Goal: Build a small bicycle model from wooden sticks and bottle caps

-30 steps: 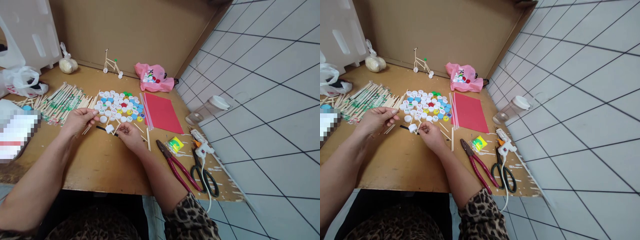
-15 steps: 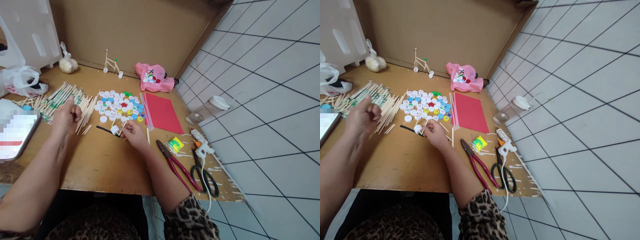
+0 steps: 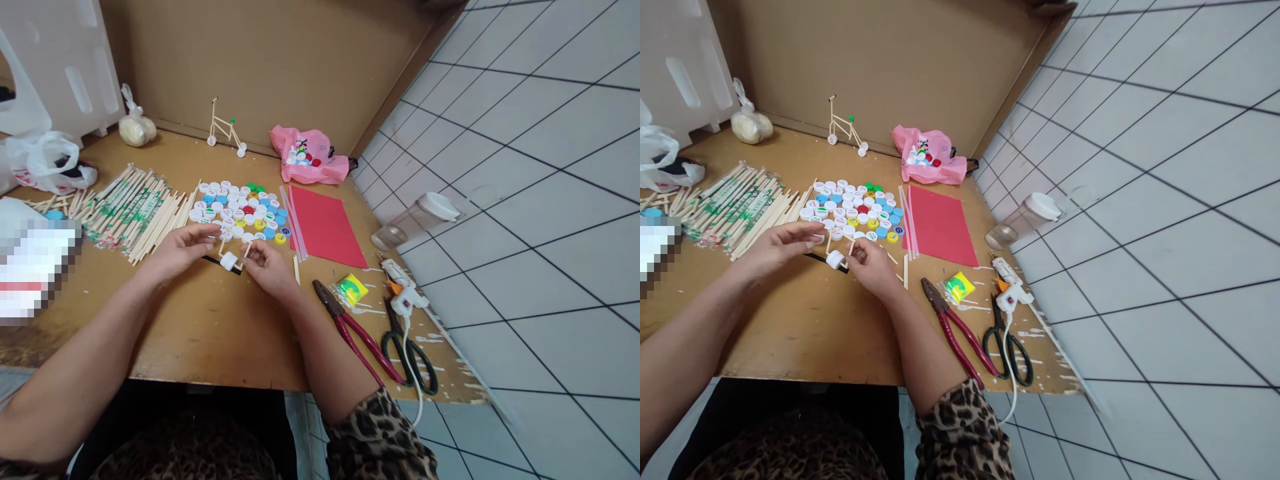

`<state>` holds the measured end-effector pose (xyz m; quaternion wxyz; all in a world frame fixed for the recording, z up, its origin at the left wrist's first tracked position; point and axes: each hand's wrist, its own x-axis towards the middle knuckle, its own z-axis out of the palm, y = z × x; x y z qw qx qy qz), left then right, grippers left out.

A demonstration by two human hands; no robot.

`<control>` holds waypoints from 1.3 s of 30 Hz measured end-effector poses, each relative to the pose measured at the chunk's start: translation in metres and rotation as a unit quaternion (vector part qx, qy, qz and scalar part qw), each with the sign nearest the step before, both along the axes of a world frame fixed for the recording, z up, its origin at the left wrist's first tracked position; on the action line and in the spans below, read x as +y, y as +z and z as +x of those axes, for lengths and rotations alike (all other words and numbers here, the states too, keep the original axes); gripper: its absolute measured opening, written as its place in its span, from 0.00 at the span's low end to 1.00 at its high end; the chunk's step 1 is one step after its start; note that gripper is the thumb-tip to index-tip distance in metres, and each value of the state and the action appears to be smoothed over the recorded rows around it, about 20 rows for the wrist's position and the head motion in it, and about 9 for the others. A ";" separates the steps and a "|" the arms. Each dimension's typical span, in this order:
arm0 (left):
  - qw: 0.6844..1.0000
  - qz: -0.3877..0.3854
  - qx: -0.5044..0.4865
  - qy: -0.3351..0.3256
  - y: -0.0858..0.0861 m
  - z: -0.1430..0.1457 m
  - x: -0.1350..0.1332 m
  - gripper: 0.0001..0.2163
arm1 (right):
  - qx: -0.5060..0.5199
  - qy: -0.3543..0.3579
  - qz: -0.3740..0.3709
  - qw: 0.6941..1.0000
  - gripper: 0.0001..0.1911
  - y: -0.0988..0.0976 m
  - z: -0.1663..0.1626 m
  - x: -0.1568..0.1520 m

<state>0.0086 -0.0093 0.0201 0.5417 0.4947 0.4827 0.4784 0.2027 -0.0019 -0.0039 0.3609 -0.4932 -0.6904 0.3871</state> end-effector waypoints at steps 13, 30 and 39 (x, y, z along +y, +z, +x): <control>1.000 0.007 0.024 -0.001 0.000 -0.001 0.000 0.13 | 0.068 0.010 -0.062 0.996 0.03 0.003 -0.006 -0.002; 1.000 0.016 0.008 0.002 -0.006 0.000 0.004 0.18 | 0.023 0.010 -0.075 0.997 0.12 0.009 -0.006 -0.005; 0.999 0.031 0.031 -0.009 -0.009 -0.001 0.003 0.19 | -0.009 -0.041 -0.055 0.998 0.03 0.004 0.000 -0.001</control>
